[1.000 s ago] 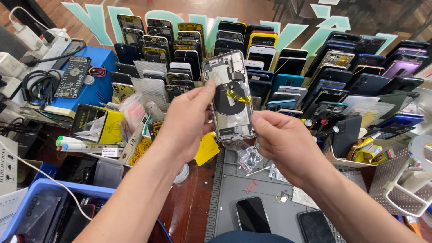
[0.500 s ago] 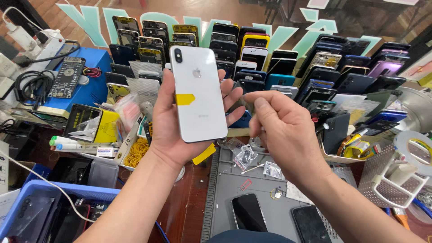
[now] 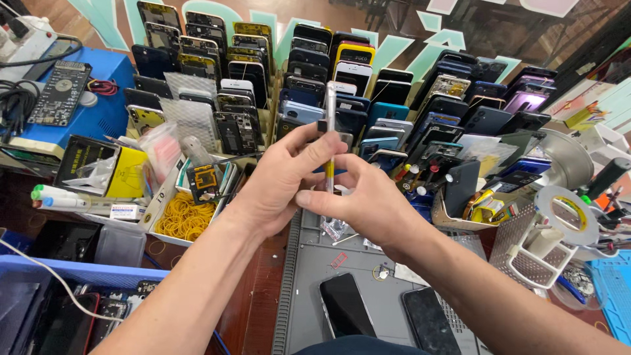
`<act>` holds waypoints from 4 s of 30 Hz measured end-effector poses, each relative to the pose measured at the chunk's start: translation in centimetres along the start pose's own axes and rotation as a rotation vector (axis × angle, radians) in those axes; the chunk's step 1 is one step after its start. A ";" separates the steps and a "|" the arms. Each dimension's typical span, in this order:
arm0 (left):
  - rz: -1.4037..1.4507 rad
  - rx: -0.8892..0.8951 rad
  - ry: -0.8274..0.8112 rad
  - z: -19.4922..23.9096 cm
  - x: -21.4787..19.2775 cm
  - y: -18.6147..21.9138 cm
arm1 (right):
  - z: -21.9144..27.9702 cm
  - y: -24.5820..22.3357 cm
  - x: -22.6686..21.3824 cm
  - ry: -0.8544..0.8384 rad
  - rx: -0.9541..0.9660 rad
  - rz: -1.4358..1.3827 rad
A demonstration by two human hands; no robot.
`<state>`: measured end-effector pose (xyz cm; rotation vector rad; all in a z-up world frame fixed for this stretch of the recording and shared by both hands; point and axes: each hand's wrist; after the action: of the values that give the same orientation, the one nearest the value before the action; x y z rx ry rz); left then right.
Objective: The person wipes the back and edges of a white iPhone with a white cloth, then flips it to wipe the internal frame and battery area. They repeat the wiping on the back and edges, then retrieve another disassembled phone from a rack and wipe its internal frame. Finally, they place the phones on the workbench.
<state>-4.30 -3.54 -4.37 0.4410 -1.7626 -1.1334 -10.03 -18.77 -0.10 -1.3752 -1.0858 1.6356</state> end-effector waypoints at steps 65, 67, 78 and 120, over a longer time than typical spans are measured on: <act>0.776 -0.370 -0.377 -11.0 36.3 -20.8 | 27.8 19.2 -36.4 0.355 0.268 -0.657; 0.780 -0.411 -0.422 -11.7 37.7 -21.6 | 28.6 19.9 -37.4 0.368 0.249 -0.691; 0.765 -0.780 -0.438 -13.0 40.4 -26.8 | 34.4 27.7 -37.8 0.732 0.772 -0.672; -0.013 -0.478 -0.124 -24.9 82.1 -50.7 | 48.1 35.2 -79.8 0.543 0.133 -0.002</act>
<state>-31.23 -99.49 -1.39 0.0939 -1.5225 -1.5639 -44.80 -112.09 0.50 -1.5968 -0.6463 1.1977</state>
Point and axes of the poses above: each hand's wrist, its own z-axis away from the middle knuckle, its own x-axis out of the palm, y = z × x, and after that the axes turned 2 degrees about x, right-handed
